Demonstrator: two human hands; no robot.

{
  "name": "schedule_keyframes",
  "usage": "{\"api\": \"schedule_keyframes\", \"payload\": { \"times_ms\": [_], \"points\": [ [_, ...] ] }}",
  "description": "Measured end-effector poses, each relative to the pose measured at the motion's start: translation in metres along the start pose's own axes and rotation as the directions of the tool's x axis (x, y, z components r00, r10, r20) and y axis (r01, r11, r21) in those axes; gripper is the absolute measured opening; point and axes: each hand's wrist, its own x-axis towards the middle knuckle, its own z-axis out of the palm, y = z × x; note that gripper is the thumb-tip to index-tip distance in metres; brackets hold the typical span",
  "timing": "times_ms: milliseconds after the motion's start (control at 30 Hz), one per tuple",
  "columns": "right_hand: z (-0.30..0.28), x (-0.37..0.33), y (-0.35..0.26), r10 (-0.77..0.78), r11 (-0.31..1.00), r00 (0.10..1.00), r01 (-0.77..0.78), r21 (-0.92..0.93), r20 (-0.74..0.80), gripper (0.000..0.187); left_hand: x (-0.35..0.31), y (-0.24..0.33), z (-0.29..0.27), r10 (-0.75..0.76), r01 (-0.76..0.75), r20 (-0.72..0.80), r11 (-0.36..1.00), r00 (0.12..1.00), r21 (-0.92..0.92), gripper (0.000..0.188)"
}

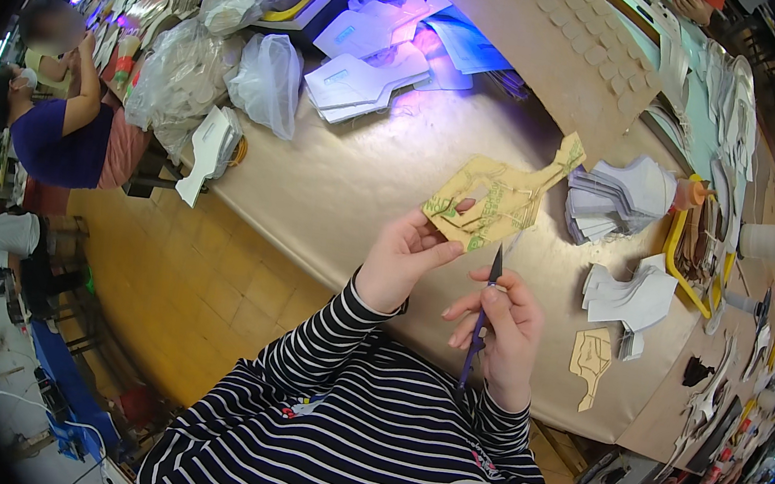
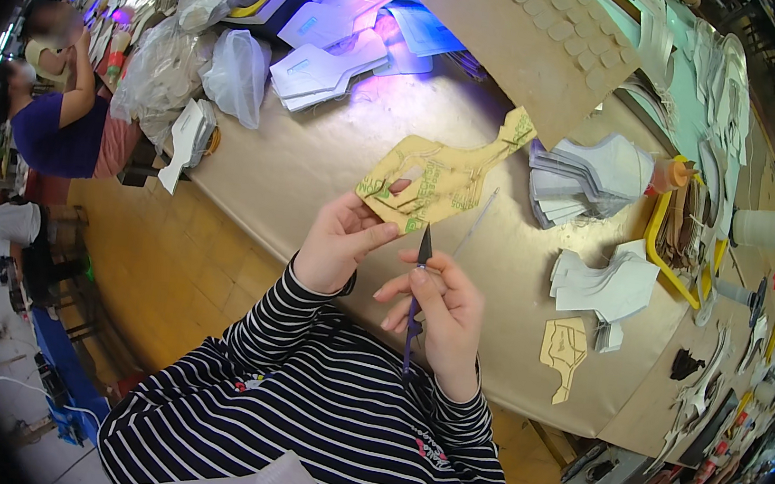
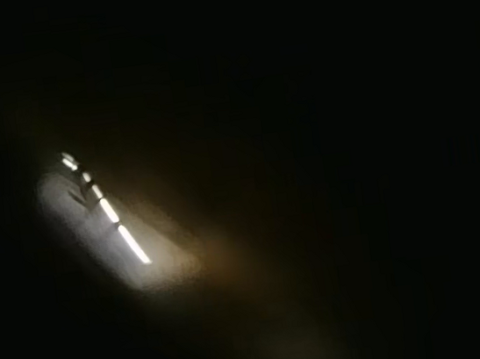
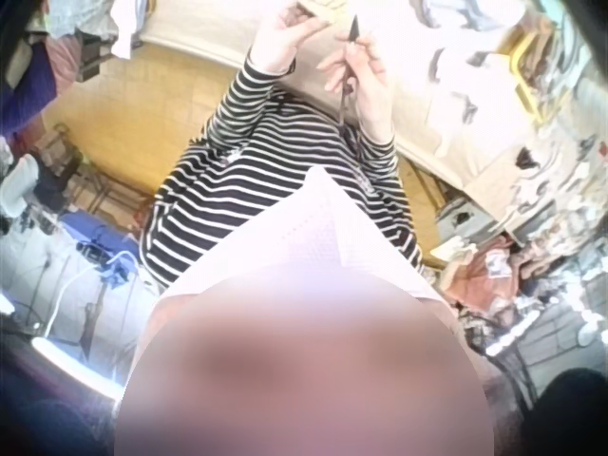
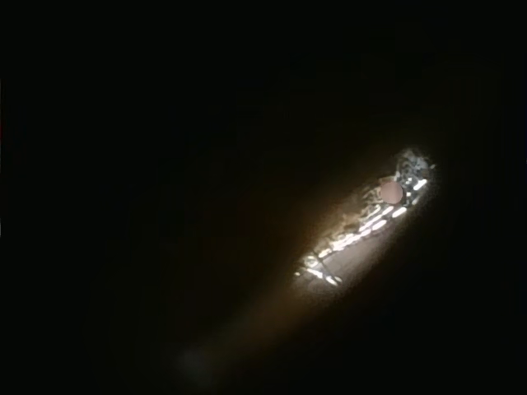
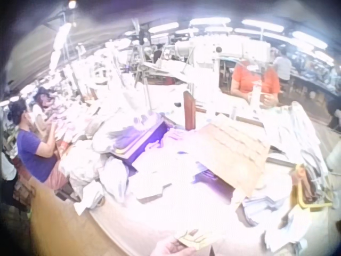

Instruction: The person marks and cuts a beige cardboard mask template using a pen and a craft knife. They repeatedly align the template with a white paper pattern, trace lines, and cut along the marked edges. The finished mask is held up for inspection before the person continues working on another template.

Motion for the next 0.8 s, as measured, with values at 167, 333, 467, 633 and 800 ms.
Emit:
{"api": "schedule_keyframes", "payload": {
  "times_ms": [167,333,467,633,800],
  "points": [
    [-0.002,-0.006,-0.009,-0.023,0.998,0.999,0.021,-0.051,-0.046,0.029,-0.005,0.009,-0.003,0.111,-0.114,0.025,0.976,0.994,0.185,0.045],
    [0.0,-0.011,-0.016,-0.11,0.992,0.991,0.106,-0.062,-0.076,0.026,-0.006,0.023,-0.006,0.237,-0.221,-0.063,0.955,0.969,0.2,0.043],
    [0.006,-0.01,-0.018,-0.034,0.999,0.999,0.034,-0.001,-0.027,0.025,-0.007,0.03,-0.007,0.117,-0.091,-0.082,0.959,0.99,0.267,0.042],
    [0.015,-0.005,-0.018,0.097,0.994,0.995,-0.097,-0.048,-0.008,0.025,-0.013,0.025,-0.005,0.076,-0.059,-0.119,0.989,0.99,0.138,0.041],
    [0.019,0.001,-0.015,0.098,0.984,0.993,-0.106,-0.143,-0.059,0.025,-0.015,0.018,-0.015,0.046,-0.038,-0.032,0.974,0.998,0.225,0.029]
  ]
}}
